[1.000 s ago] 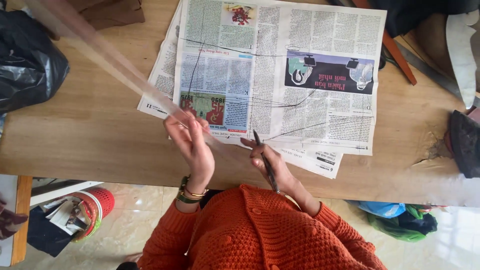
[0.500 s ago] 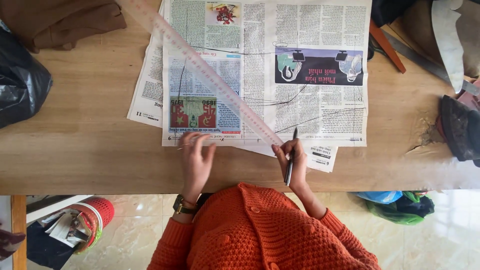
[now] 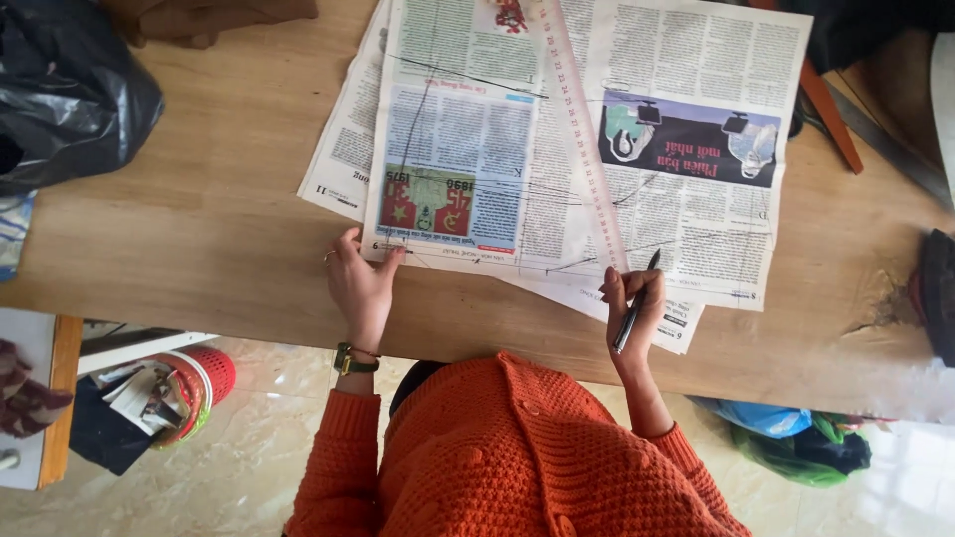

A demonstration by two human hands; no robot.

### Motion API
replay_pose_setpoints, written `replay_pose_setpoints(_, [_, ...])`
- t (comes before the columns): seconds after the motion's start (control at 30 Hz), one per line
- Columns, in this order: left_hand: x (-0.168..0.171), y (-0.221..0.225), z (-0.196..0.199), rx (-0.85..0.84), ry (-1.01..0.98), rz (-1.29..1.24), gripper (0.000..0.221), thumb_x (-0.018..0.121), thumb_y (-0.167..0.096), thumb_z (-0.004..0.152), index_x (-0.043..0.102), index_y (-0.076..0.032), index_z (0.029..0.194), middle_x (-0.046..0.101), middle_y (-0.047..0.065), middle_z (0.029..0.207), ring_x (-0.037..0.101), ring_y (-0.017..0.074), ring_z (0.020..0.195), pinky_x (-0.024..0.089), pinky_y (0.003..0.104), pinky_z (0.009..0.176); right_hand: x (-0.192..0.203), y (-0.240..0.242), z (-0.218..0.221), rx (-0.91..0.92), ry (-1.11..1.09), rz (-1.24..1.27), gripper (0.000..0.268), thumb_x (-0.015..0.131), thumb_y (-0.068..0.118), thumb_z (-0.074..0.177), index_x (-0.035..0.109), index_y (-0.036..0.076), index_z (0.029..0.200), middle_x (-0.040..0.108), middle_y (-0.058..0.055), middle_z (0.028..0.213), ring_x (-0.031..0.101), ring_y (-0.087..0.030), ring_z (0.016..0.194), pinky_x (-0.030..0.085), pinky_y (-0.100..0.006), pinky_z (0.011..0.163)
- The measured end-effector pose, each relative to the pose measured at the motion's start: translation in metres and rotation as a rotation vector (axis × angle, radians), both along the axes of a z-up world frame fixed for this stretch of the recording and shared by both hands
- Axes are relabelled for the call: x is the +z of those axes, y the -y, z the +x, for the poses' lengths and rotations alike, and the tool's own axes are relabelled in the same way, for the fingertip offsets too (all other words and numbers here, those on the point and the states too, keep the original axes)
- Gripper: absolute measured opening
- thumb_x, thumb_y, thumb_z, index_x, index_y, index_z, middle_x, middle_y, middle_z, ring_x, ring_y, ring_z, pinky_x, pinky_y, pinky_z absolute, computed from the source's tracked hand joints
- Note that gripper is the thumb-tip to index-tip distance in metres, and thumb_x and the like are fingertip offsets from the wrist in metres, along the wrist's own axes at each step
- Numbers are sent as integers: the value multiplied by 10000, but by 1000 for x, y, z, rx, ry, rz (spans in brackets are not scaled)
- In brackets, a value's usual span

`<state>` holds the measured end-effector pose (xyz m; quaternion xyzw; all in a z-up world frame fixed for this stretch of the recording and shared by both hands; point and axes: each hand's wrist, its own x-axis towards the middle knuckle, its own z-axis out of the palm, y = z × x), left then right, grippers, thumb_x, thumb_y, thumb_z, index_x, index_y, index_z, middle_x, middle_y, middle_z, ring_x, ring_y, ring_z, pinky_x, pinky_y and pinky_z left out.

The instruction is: Drawing pattern lines on a newspaper using a ruler and a pen for garment construction.

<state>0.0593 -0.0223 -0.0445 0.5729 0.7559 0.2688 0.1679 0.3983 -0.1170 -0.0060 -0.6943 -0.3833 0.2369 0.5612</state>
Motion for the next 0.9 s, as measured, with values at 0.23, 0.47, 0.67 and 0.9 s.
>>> replay_pose_setpoints(0.23, [-9, 3, 2, 16, 59, 46, 623, 883, -327, 771, 581, -65, 1249, 676, 180, 994, 646, 424, 946, 465, 548, 870, -8, 0, -4, 55, -3, -11, 403, 741, 153, 1033, 386, 129, 845, 601, -70, 710, 621, -146, 625, 511, -226, 619])
replay_pose_setpoints(0.47, [-22, 6, 4, 50, 226, 123, 446, 804, -327, 888, 610, -76, 1201, 693, 211, 984, 653, 426, 938, 489, 502, 845, -8, -4, -4, 102, 14, -4, 402, 744, 143, 1028, 397, 131, 827, 579, -45, 699, 620, -133, 635, 509, -225, 626])
replay_pose_setpoints(0.67, [-29, 10, 2, 58, 192, 198, 351, 659, -388, 1017, 661, -57, 1136, 685, 203, 861, 662, 408, 826, 503, 485, 767, -6, -9, -5, 131, 27, -10, 404, 738, 146, 1031, 394, 133, 821, 600, -48, 689, 603, -125, 618, 499, -229, 624])
replay_pose_setpoints(0.9, [-27, 13, 4, 24, 72, 278, 222, 687, -306, 1006, 713, -89, 969, 654, 129, 657, 646, 363, 681, 499, 452, 680, -5, -12, -8, 142, 10, -35, 401, 753, 161, 1017, 401, 131, 828, 600, -51, 690, 606, -131, 622, 485, -238, 639])
